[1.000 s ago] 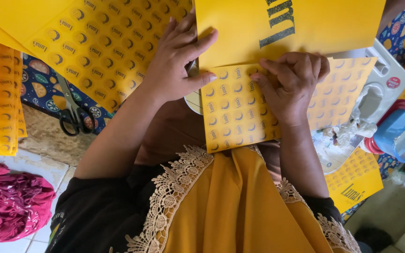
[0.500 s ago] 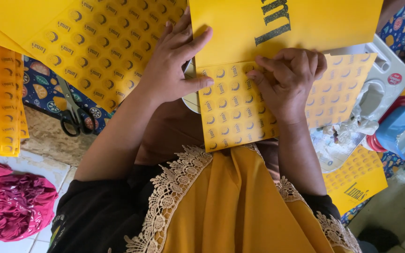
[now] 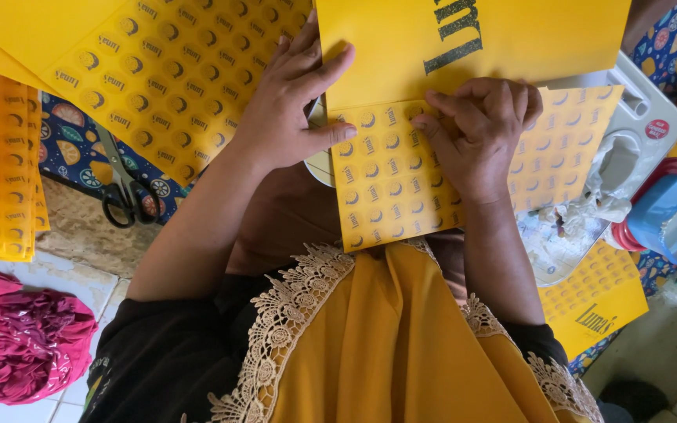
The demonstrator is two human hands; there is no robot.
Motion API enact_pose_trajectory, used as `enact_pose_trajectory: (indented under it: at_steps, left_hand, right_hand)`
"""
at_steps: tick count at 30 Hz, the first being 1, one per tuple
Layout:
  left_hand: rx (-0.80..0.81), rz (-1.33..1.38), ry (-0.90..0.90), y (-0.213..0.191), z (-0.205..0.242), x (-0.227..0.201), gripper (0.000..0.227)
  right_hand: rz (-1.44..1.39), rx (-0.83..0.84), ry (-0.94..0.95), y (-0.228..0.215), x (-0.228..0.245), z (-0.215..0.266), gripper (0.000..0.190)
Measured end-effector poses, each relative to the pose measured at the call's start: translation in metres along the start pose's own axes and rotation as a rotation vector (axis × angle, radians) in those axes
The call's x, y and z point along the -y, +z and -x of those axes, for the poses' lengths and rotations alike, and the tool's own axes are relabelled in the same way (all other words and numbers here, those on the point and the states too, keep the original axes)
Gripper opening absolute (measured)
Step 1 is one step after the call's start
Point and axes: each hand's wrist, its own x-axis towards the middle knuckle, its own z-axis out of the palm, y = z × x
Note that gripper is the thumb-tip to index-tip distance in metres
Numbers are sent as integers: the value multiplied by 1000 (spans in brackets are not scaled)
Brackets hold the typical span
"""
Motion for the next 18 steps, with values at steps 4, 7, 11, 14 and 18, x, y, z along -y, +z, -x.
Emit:
enact_pose_trajectory:
  at_steps: [4, 7, 11, 14, 18]
  left_hand:
    - [-9, 14, 12, 1, 0, 1, 86]
    - [10, 29, -5, 1, -1, 2, 88]
    - [18, 23, -4, 4, 1, 8, 86]
    - [-5, 16, 34, 4, 2, 9, 96]
    - [61, -9, -27, -2, 0, 1, 96]
  right_hand:
    - [-4, -9, -24, 0, -1, -1, 24]
    - [-8, -2, -15, 0, -1, 0, 24]
    - [-2, 1, -2, 1, -2, 2, 23]
    - [-15, -3, -5, 1, -2, 1, 26]
    - [3, -18, -53, -3, -2, -2, 24]
